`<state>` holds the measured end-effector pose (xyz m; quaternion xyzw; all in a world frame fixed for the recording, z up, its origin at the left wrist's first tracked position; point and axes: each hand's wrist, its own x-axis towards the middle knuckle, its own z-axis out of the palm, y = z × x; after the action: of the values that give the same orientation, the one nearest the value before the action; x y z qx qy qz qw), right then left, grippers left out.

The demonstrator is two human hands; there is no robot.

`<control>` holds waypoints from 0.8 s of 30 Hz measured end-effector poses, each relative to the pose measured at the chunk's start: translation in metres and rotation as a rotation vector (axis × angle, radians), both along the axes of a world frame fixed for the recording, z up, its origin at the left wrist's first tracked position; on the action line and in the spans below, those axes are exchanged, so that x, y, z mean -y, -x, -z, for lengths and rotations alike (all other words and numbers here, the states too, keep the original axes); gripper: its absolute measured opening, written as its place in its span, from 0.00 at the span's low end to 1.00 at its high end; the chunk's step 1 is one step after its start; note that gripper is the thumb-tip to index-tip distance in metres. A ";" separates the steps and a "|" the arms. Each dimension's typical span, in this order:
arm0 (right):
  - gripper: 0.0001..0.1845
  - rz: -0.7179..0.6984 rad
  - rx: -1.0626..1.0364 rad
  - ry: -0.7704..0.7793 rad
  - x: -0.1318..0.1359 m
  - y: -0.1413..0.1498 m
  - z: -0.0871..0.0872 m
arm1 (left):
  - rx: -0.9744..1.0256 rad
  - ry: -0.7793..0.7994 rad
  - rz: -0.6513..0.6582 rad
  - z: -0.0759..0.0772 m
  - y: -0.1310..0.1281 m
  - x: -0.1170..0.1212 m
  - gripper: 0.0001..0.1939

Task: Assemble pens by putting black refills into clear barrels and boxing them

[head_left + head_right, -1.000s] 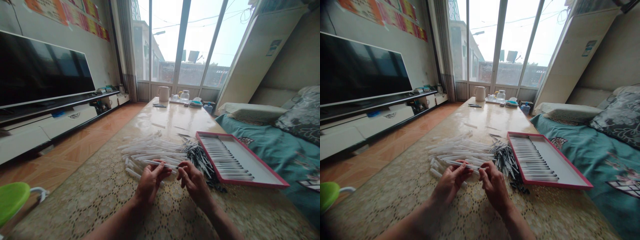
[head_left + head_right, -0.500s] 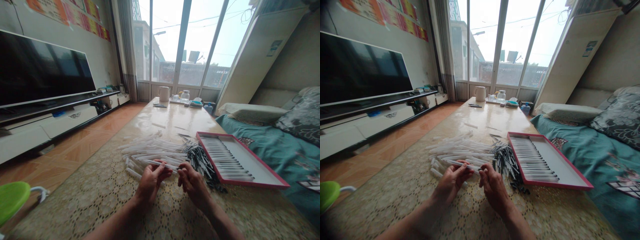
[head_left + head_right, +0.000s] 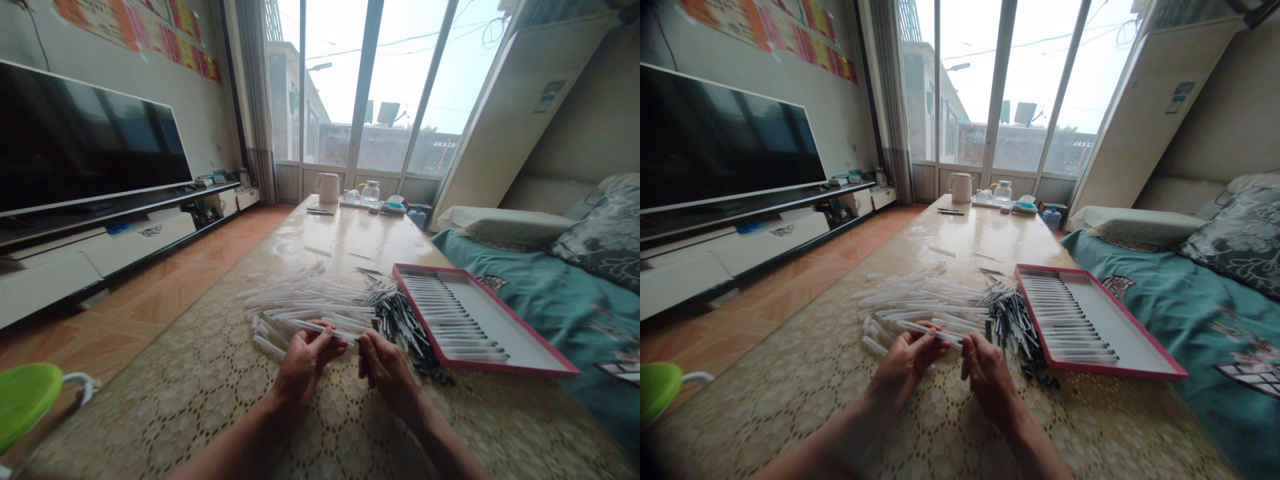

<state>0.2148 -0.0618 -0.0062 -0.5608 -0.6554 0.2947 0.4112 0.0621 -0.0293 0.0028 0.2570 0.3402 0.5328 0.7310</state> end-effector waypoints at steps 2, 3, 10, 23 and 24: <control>0.20 0.001 -0.017 -0.009 0.000 0.000 0.001 | -0.002 0.001 -0.010 -0.001 0.000 0.000 0.08; 0.18 -0.003 -0.026 -0.014 0.000 0.000 0.000 | -0.002 0.000 -0.015 -0.002 0.000 0.000 0.08; 0.21 -0.007 -0.060 0.036 0.001 0.001 -0.001 | 0.005 -0.002 0.009 -0.003 -0.001 0.000 0.09; 0.21 0.004 -0.072 0.005 -0.002 0.002 0.007 | 0.012 -0.011 0.011 -0.001 -0.001 0.000 0.08; 0.21 0.011 -0.071 -0.001 -0.002 0.002 0.007 | 0.011 -0.012 0.005 -0.001 -0.001 0.000 0.09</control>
<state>0.2128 -0.0598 -0.0129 -0.5536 -0.6374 0.3117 0.4360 0.0630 -0.0289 0.0034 0.2591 0.3322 0.5343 0.7328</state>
